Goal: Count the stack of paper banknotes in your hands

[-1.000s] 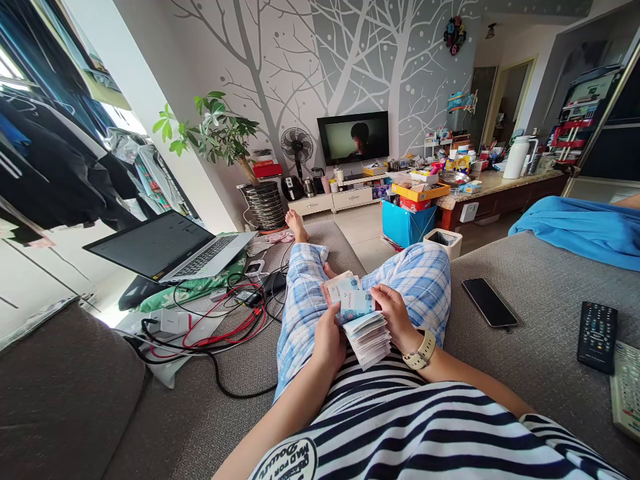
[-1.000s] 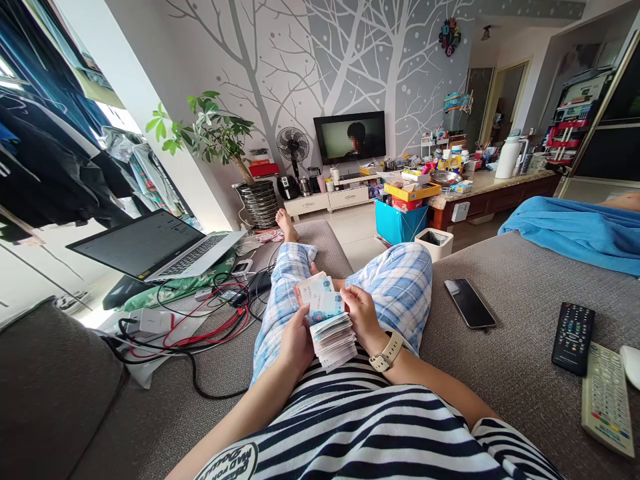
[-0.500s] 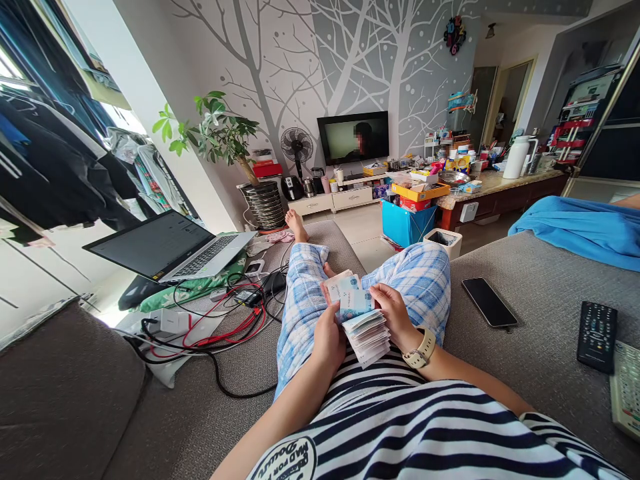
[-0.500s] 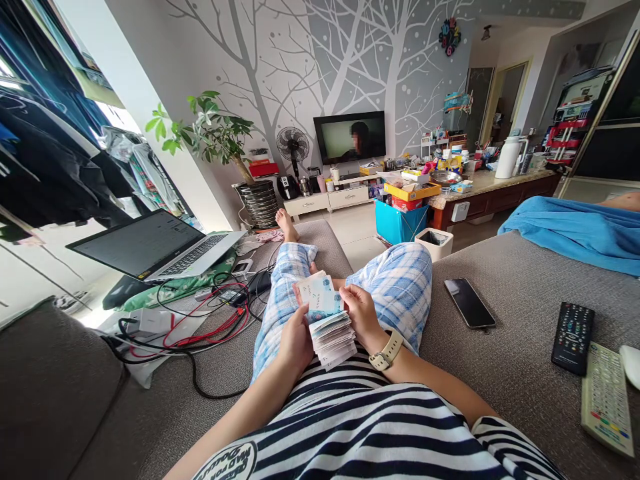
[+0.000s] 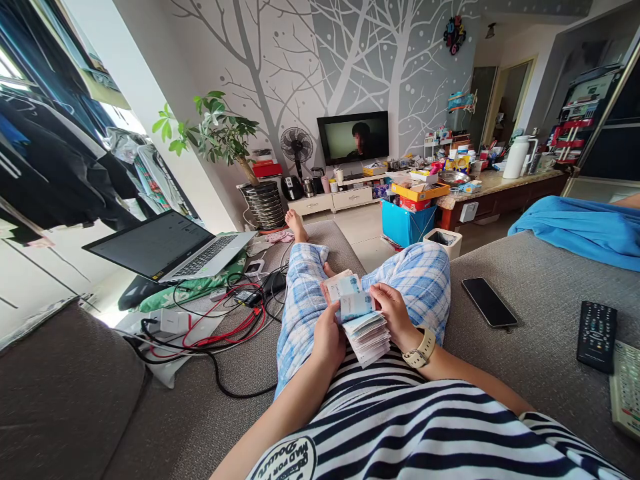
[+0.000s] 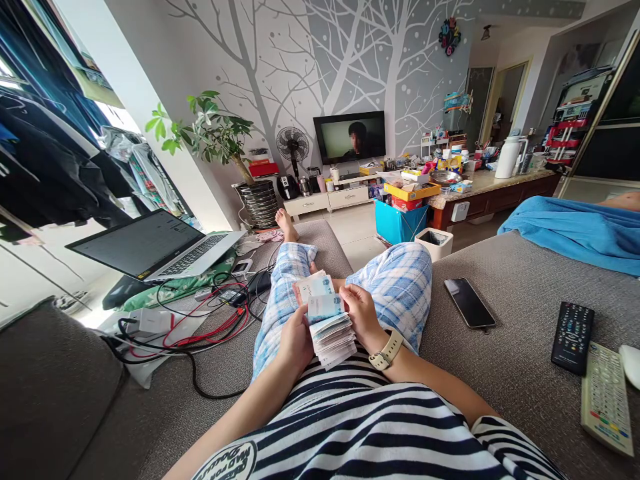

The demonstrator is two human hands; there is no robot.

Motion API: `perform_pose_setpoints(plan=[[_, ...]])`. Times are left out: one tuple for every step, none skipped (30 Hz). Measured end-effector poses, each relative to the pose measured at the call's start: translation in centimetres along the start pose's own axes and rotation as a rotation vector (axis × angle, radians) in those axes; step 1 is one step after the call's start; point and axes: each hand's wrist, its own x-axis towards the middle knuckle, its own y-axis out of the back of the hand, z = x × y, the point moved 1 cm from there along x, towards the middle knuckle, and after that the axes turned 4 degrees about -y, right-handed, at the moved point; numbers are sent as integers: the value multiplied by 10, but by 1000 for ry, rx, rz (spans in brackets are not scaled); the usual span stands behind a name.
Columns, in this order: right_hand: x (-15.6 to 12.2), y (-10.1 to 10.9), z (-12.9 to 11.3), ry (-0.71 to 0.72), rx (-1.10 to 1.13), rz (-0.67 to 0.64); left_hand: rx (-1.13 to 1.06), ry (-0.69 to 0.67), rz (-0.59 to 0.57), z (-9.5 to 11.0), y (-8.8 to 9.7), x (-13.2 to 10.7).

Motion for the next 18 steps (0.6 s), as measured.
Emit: perform_pose_setpoints(plan=[[0, 0, 1, -11, 9, -7, -2, -5, 4, 0, 0, 0], [1, 1, 2, -20, 21, -15, -4, -11, 8, -1, 1, 1], [2, 1, 4, -25, 32, -21, -7, -18, 11, -1, 2, 1], [2, 1, 5, -25, 38, -24, -6, -25, 10, -1, 2, 2], [3, 2, 6, -20, 38, -21, -2, -29, 9, -2, 3, 3], [3, 2, 7, -14, 35, -15, 4, -30, 11, -2, 3, 3], [4, 2, 7, -10, 27, -8, 10, -31, 12, -3, 4, 4], [4, 2, 6, -10, 21, 3, 13, -34, 12, -3, 4, 4], [3, 1, 5, -15, 20, 18, 14, -36, 8, -3, 5, 4], [3, 0, 4, -27, 27, 34, 17, -39, 3, -3, 5, 4], [3, 0, 3, -44, 42, 51, 25, -41, -5, -2, 5, 3], [2, -1, 2, -62, 61, 67, 38, -42, -15, -2, 5, 2], [2, -2, 1, -78, 82, 81, 50, -43, -20, -1, 5, 1], [2, -2, 1, -92, 99, 88, 59, -43, -20, -1, 5, 0], [2, -2, 1, -102, 109, 91, 66, -43, -21, 0, 5, -1], [2, -2, 2, -107, 110, 92, 69, -42, -21, 1, 4, -3], [3, -1, 3, -108, 105, 89, 68, -38, -24, 1, 4, -3], [3, 0, 5, -106, 93, 85, 67, -32, -27, 1, 3, -4]])
